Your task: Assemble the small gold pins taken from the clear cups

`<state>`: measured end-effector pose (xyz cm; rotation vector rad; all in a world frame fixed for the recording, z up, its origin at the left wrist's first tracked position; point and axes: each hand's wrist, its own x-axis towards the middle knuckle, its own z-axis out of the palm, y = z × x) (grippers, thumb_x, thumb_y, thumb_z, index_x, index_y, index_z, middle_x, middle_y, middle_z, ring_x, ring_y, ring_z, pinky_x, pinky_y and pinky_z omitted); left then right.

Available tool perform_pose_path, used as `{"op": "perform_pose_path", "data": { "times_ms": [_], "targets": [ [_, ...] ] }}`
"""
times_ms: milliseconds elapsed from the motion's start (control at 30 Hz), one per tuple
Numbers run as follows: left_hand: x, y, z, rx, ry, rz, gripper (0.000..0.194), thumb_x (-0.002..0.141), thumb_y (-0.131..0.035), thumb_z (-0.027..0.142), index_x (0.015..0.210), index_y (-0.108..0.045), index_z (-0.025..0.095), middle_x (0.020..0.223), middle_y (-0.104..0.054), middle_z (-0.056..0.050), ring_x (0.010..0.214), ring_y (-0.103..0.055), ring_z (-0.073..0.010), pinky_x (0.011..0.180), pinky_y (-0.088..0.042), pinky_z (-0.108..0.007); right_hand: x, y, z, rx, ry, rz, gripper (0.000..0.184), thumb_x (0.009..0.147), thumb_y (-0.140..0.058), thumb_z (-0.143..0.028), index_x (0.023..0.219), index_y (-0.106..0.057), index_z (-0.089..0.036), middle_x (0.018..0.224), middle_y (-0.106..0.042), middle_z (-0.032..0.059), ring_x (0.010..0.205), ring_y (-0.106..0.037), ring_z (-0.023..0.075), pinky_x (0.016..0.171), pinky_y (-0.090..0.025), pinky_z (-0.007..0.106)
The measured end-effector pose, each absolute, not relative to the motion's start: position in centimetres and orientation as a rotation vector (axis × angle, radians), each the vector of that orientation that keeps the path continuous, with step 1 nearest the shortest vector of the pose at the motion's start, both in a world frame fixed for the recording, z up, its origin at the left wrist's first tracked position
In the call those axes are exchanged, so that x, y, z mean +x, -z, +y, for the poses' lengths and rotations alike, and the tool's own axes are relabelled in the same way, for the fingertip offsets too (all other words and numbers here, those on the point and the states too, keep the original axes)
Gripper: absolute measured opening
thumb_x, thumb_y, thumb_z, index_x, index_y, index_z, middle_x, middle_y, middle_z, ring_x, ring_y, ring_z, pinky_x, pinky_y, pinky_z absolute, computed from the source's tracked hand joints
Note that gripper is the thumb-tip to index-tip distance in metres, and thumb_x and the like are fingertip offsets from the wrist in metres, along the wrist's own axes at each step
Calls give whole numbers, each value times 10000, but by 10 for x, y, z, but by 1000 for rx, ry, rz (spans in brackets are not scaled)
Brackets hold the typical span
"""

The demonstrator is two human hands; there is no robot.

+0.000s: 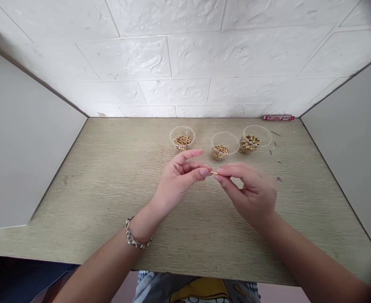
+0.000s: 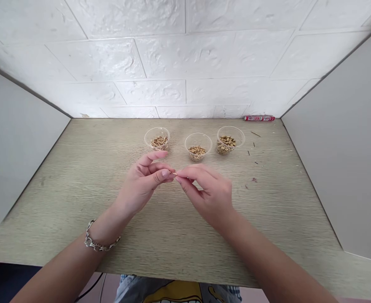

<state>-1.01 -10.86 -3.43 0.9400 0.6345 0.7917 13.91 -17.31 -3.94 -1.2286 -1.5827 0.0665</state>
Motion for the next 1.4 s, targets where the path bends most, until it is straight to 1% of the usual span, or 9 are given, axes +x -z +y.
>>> {"op": "perform_pose_path", "data": {
  "times_ms": [133,267,467,600,767,967,1067,1267,1400],
  "targets": [
    [-10,36,-110,927,-798,546,170,702,-722,174,857,-672,221,774,-721,25,730,-663,-82,754,-508,-207,138,43,-175,-1195,-65,-1564,158,780,-622,-106,876,-635,-230,786,-709,0,729,-669,141,643,-556,265],
    [-9,35,-112,906,-795,533,104,683,-736,178,773,-701,217,773,-721,24,718,-666,-96,771,-522,-242,137,44,-180,-1198,-117,-1485,180,767,-635,-104,893,-648,-232,808,-719,0,736,-682,150,645,-567,269],
    [-9,33,-114,912,-797,563,91,682,-734,179,762,-711,218,761,-719,9,717,-665,-114,792,-521,-283,135,38,-182,-1204,-141,-1545,229,771,-632,-89,906,-641,-273,829,-723,-23,744,-686,152,641,-575,275],
    [-9,32,-115,914,-815,576,95,674,-736,156,746,-711,215,753,-719,10,721,-666,-115,788,-528,-280,135,36,-183,-1206,-136,-1558,234,775,-629,-89,910,-634,-279,821,-721,-24,746,-685,156,643,-575,287],
    [-8,30,-116,931,-828,609,86,678,-725,131,720,-707,203,747,-717,11,722,-664,-113,766,-534,-266,135,36,-184,-1209,-146,-1569,261,759,-634,-67,912,-636,-279,822,-719,-34,758,-682,140,655,-565,259],
    [-8,27,-118,971,-845,620,101,694,-707,106,712,-707,206,750,-718,24,745,-666,-100,770,-535,-238,135,36,-184,-1229,-116,-1579,201,776,-630,-89,873,-627,-265,805,-718,-31,732,-679,139,633,-556,254],
    [-8,28,-118,964,-848,621,94,692,-711,115,715,-708,207,761,-720,18,753,-671,-114,787,-538,-262,136,38,-184,-1261,-115,-1553,183,780,-630,-108,868,-637,-268,799,-716,-25,709,-677,149,608,-551,271],
    [-8,28,-119,974,-823,612,136,685,-722,131,784,-715,225,799,-723,19,781,-673,-115,799,-535,-253,137,44,-183,-1283,-212,-1450,177,777,-639,-120,882,-648,-261,817,-715,-15,754,-669,151,653,-537,290],
    [-7,27,-119,983,-803,612,203,694,-712,124,870,-696,224,830,-725,12,834,-674,-137,832,-528,-283,138,45,-181,-1306,-215,-1425,138,790,-627,-145,872,-652,-252,803,-712,-6,728,-661,152,636,-530,295]
  ]
}}
